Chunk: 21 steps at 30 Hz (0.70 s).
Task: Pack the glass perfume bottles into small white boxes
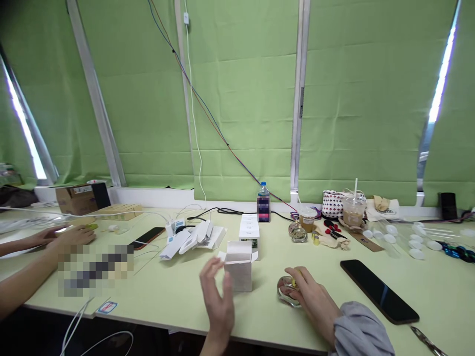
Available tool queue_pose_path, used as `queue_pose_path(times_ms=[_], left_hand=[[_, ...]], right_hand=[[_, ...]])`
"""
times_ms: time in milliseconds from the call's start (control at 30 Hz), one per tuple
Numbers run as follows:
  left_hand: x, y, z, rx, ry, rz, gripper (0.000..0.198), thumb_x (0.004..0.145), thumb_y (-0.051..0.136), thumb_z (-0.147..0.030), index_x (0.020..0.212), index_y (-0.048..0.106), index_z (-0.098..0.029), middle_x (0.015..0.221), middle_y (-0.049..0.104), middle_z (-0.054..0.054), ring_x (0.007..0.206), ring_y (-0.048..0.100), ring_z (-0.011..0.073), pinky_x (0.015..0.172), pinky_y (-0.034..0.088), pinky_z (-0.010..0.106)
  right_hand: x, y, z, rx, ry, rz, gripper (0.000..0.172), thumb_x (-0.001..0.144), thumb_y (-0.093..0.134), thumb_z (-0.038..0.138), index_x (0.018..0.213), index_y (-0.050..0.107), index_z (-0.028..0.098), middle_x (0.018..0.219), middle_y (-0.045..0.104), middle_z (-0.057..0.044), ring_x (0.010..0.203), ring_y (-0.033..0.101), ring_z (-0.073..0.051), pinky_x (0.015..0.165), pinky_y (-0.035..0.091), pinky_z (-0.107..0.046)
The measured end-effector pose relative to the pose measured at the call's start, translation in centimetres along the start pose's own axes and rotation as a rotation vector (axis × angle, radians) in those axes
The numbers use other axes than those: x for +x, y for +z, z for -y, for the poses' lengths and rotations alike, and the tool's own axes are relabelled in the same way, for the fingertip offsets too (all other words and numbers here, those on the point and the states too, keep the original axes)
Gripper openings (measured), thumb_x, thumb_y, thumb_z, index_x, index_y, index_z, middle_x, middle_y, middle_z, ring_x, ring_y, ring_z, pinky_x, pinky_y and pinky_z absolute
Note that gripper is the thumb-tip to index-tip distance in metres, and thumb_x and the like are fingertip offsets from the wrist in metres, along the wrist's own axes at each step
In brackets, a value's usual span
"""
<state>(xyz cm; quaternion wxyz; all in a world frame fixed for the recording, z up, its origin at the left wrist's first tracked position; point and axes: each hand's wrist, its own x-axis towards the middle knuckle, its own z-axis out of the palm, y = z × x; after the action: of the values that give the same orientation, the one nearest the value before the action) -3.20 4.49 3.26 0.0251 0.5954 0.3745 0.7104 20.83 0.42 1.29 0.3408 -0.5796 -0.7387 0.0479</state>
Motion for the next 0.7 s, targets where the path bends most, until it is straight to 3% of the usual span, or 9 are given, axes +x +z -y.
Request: queue_pose_path(times_ms=[33, 100, 233, 333, 400, 533, 633, 700], left_hand=[[1.2, -0.4, 0.2, -0.035, -0.186, -0.039, 0.021, 0.093, 0.043, -0.026, 0.113, 0.050, -0.023, 0.122, 0.051, 0.008, 0.122, 0.045, 0.0238, 0.104, 0.034, 0.043], [3.4, -0.8, 0.4, -0.101, -0.414, 0.049, 0.027, 0.092, 0.043, -0.038, 0.115, 0.048, -0.025, 0.124, 0.051, 0.007, 0.124, 0.044, 0.0251, 0.106, 0.032, 0.046], [5.7, -1.0, 0.5, -0.140, -0.397, 0.452, 0.023, 0.080, 0.061, -0.043, 0.095, 0.063, -0.026, 0.131, 0.046, 0.007, 0.129, 0.039, 0.0296, 0.106, 0.032, 0.049], [5.4, -0.8, 0.8, -0.106, -0.360, 0.611, 0.016, 0.067, 0.074, -0.030, 0.081, 0.070, -0.024, 0.139, 0.039, 0.007, 0.129, 0.039, 0.0342, 0.104, 0.034, 0.050], [4.8, -0.8, 1.2, -0.107, -0.353, 0.616, 0.007, 0.067, 0.069, -0.019, 0.074, 0.070, -0.022, 0.137, 0.041, 0.007, 0.126, 0.042, 0.0336, 0.102, 0.038, 0.048], [4.0, -0.7, 2.1, -0.158, -0.368, 0.594, 0.018, 0.071, 0.055, -0.010, 0.071, 0.070, -0.021, 0.137, 0.041, 0.007, 0.124, 0.046, 0.0310, 0.091, 0.048, 0.040], [4.0, -0.7, 2.4, -0.171, -0.369, 0.594, 0.017, 0.071, 0.056, -0.010, 0.069, 0.070, -0.021, 0.138, 0.041, 0.006, 0.125, 0.045, 0.0310, 0.093, 0.047, 0.039], [4.0, -0.8, 2.4, -0.172, -0.366, 0.596, 0.012, 0.069, 0.060, -0.012, 0.065, 0.069, -0.020, 0.136, 0.042, 0.007, 0.124, 0.045, 0.0314, 0.094, 0.046, 0.039]], right_hand=[[0.0, 0.0, -0.1, -0.001, 0.016, -0.004, 0.036, 0.088, 0.040, 0.026, 0.123, 0.049, 0.027, 0.114, 0.063, -0.005, 0.093, 0.067, -0.019, 0.081, 0.053, -0.031], [0.1, 0.1, -0.1, 0.027, 0.038, 0.001, 0.038, 0.087, 0.041, 0.027, 0.124, 0.047, 0.026, 0.111, 0.066, -0.005, 0.094, 0.067, -0.019, 0.081, 0.053, -0.031], [0.4, 0.2, 0.4, 0.117, 0.009, 0.050, 0.039, 0.088, 0.040, 0.025, 0.126, 0.045, 0.027, 0.109, 0.069, -0.002, 0.094, 0.068, -0.017, 0.084, 0.053, -0.029], [0.5, 0.1, 0.4, 0.124, -0.020, 0.041, 0.037, 0.087, 0.042, 0.025, 0.124, 0.048, 0.028, 0.108, 0.070, -0.002, 0.093, 0.069, -0.018, 0.081, 0.054, -0.029], [0.4, 0.1, 0.3, 0.123, -0.041, -0.021, 0.032, 0.087, 0.046, 0.028, 0.118, 0.052, 0.027, 0.107, 0.070, -0.002, 0.094, 0.068, -0.019, 0.081, 0.055, -0.030], [0.7, -0.6, 1.1, 0.200, -0.006, -0.274, 0.028, 0.086, 0.053, 0.037, 0.113, 0.055, 0.026, 0.105, 0.070, -0.004, 0.092, 0.069, -0.021, 0.082, 0.056, -0.033], [1.9, -1.8, 3.4, 0.361, 0.022, -0.426, 0.033, 0.086, 0.055, 0.039, 0.115, 0.050, 0.025, 0.105, 0.068, -0.004, 0.089, 0.069, -0.020, 0.083, 0.057, -0.033], [3.4, -2.3, 5.4, 0.469, -0.025, -0.440, 0.033, 0.086, 0.057, 0.037, 0.115, 0.048, 0.025, 0.102, 0.067, -0.004, 0.089, 0.069, -0.020, 0.082, 0.057, -0.033]])
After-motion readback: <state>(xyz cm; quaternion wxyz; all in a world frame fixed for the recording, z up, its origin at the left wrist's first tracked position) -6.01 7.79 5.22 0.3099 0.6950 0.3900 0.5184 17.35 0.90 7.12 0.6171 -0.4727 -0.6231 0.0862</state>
